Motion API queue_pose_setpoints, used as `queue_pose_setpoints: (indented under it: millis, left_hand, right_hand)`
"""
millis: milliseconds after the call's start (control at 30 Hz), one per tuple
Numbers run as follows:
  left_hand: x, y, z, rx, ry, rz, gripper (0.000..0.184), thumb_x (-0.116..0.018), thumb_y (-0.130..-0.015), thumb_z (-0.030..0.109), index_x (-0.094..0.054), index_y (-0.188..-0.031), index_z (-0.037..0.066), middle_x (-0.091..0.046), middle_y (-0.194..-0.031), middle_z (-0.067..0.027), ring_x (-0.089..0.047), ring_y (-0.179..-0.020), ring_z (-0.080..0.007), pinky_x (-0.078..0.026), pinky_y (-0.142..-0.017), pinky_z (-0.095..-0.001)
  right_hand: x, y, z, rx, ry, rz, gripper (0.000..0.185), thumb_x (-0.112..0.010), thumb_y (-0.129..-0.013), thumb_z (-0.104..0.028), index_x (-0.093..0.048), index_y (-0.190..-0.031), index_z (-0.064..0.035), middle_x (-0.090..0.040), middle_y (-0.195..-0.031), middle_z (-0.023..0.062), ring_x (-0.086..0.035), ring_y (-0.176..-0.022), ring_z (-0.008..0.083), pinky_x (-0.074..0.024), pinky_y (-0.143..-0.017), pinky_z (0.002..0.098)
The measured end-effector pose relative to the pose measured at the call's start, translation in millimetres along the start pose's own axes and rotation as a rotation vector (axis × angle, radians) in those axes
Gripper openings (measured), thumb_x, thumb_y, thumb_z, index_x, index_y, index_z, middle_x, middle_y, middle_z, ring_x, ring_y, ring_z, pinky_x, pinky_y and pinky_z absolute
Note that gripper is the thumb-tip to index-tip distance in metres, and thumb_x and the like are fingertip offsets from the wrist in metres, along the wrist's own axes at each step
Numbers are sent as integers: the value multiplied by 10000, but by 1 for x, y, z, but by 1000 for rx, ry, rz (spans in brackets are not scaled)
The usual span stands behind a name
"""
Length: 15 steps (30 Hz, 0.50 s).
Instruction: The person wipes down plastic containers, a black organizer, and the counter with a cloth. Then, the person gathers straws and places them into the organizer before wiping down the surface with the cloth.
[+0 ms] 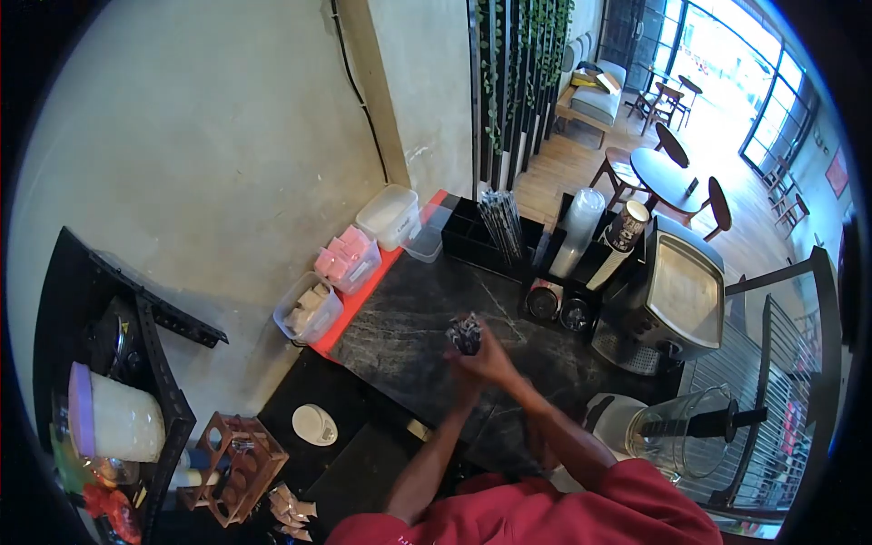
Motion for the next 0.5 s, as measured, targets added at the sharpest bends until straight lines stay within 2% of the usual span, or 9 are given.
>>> queue_pose_setpoints:
  millis: [33,67,133,200,267,333,367,433,500]
  left_hand:
    - [6,-2,13,126,102,-55,295,-732,-842,236,-600,-1000,25,-640,-946,-81,-620,-895,-179,-475,-764,-326]
    - [16,-5,33,252,204,-110,291,-728,-847,230,-599,-1006,25,-640,-946,-77,-620,-894,-171,-477,-760,-322]
    - [37,0,67,511,403,-234,283,-722,-857,220,-596,-1019,24,-639,-946,-70,-619,-890,-156,-482,-754,-313]
    - [30,14,65,650,508,-293,279,-719,-862,214,-595,-1025,24,-638,-946,-66,-618,-888,-149,-485,-751,-309]
    - [18,39,50,559,870,-190,259,-704,-878,180,-587,-1051,26,-643,-943,-52,-621,-877,-132,-492,-754,-284]
    - [33,60,42,555,807,-177,253,-683,-901,205,-588,-1056,29,-640,-936,-56,-620,-868,-138,-494,-755,-291]
    - [45,69,37,545,742,-167,252,-661,-924,229,-588,-1061,31,-637,-930,-61,-618,-860,-144,-496,-756,-297]
    - [68,94,23,574,647,-177,181,-630,-930,150,-583,-1045,18,-637,-907,-40,-617,-843,-114,-495,-768,-271]
    - [94,115,14,762,631,-215,179,-598,-953,165,-581,-1040,11,-626,-903,-46,-603,-815,-109,-494,-763,-273]
  right_hand:
    - [2,1,3,-85,72,-44,434,-801,-783,-269,-621,-1084,-11,-671,-933,78,-649,-920,209,-504,-817,354]
    - [4,-2,8,-86,76,-43,434,-801,-783,-269,-621,-1084,-11,-671,-933,78,-649,-920,209,-504,-817,354]
    - [5,-5,29,-175,-212,28,276,-770,-822,-270,-645,-893,-34,-626,-735,20,-623,-699,145,-506,-665,315]
    - [20,-19,-16,-245,-325,-11,231,-726,-867,-257,-594,-801,-79,-548,-620,-28,-522,-535,78,-433,-500,271]
    - [48,-52,-56,-130,-196,115,262,-699,-892,-259,-544,-738,-115,-487,-557,-49,-467,-462,55,-362,-420,249]
    - [76,-97,-100,117,-249,204,318,-664,-915,-312,-530,-701,-120,-500,-561,-46,-467,-454,62,-339,-403,243]
    - [93,-118,-116,133,-133,275,290,-659,-915,-269,-540,-716,-94,-476,-517,-27,-459,-421,78,-337,-396,227]
    - [115,-166,-138,309,-7,445,303,-662,-909,-247,-544,-677,-92,-489,-529,-33,-445,-445,60,-316,-416,237]
    - [122,-206,-135,428,62,505,349,-666,-901,-248,-536,-620,-87,-497,-530,-34,-434,-460,53,-310,-431,258]
Point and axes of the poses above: each hand's wrist, its own y-axis away from the middle knuckle, its own x-axis out of the back of the hand, z = x × y, the point moved 5 cm from there along -y, towards the middle knuckle
